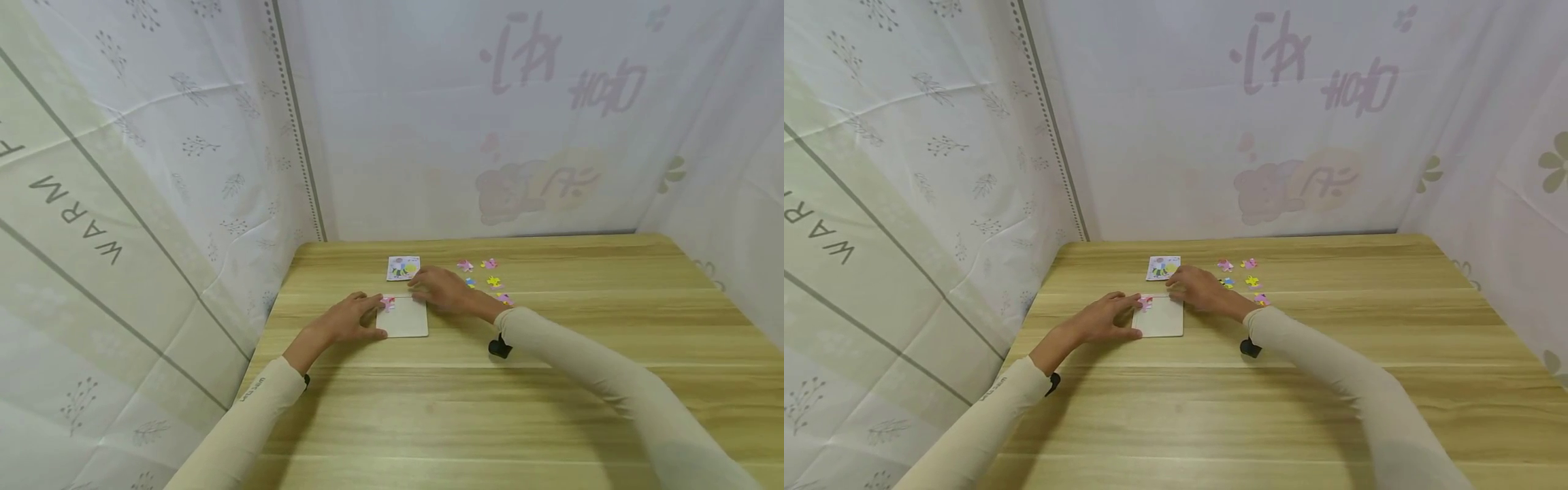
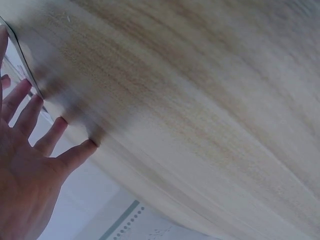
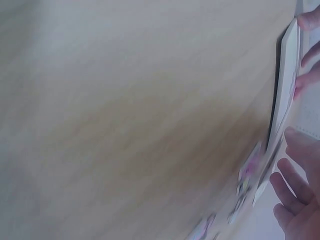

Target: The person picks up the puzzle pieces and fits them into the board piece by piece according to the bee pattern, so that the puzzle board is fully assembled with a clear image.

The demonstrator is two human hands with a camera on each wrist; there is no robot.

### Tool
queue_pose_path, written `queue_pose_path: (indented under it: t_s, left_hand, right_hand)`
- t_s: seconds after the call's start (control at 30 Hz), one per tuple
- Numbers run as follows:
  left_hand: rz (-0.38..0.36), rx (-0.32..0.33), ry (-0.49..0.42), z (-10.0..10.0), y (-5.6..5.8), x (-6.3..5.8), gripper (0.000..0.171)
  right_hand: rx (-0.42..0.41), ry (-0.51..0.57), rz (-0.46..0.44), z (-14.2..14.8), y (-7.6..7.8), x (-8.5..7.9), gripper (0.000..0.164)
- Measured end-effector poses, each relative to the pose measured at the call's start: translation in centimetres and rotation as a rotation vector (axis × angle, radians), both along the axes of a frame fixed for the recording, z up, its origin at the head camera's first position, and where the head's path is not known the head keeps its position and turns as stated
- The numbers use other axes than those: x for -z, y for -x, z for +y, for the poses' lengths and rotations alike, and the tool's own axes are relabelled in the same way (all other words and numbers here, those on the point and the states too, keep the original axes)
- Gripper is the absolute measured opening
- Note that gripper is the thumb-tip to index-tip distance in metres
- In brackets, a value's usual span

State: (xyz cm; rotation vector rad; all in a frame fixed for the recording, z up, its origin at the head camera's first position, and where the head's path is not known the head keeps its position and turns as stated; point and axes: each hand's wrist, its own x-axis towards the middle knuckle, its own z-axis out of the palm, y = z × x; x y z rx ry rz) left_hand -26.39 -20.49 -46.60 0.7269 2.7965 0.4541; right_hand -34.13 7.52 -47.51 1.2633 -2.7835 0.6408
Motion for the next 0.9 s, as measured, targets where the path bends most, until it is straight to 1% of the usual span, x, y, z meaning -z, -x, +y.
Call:
queue_pose_path:
  t_s: [0.27,0.4,0.53,0.77,0.9]
  left_hand:
    - [-0.017,-0.002,-0.022,-0.1,-0.1,0.0,0.088]
    - [-0.021,-0.007,-0.017,0.0,-0.3,0.0,0.090]
    - [-0.022,-0.008,-0.019,-0.1,-0.3,-0.1,0.088]
    - [-0.017,0.004,-0.033,-0.1,-0.3,-0.2,0.082]
    - [-0.014,0.009,-0.030,0.0,-0.2,-0.2,0.079]
  right_hand:
    - [0.041,0.029,0.039,2.3,0.8,-0.4,0.029]
    - [0.110,0.014,0.006,3.7,1.2,-0.6,0.029]
    - [0.159,0.029,-0.021,5.2,1.8,-0.6,0.031]
    - [0.213,0.028,0.076,7.9,3.2,-0.1,0.033]
    - [0.257,0.014,0.095,8.9,3.9,0.3,0.036]
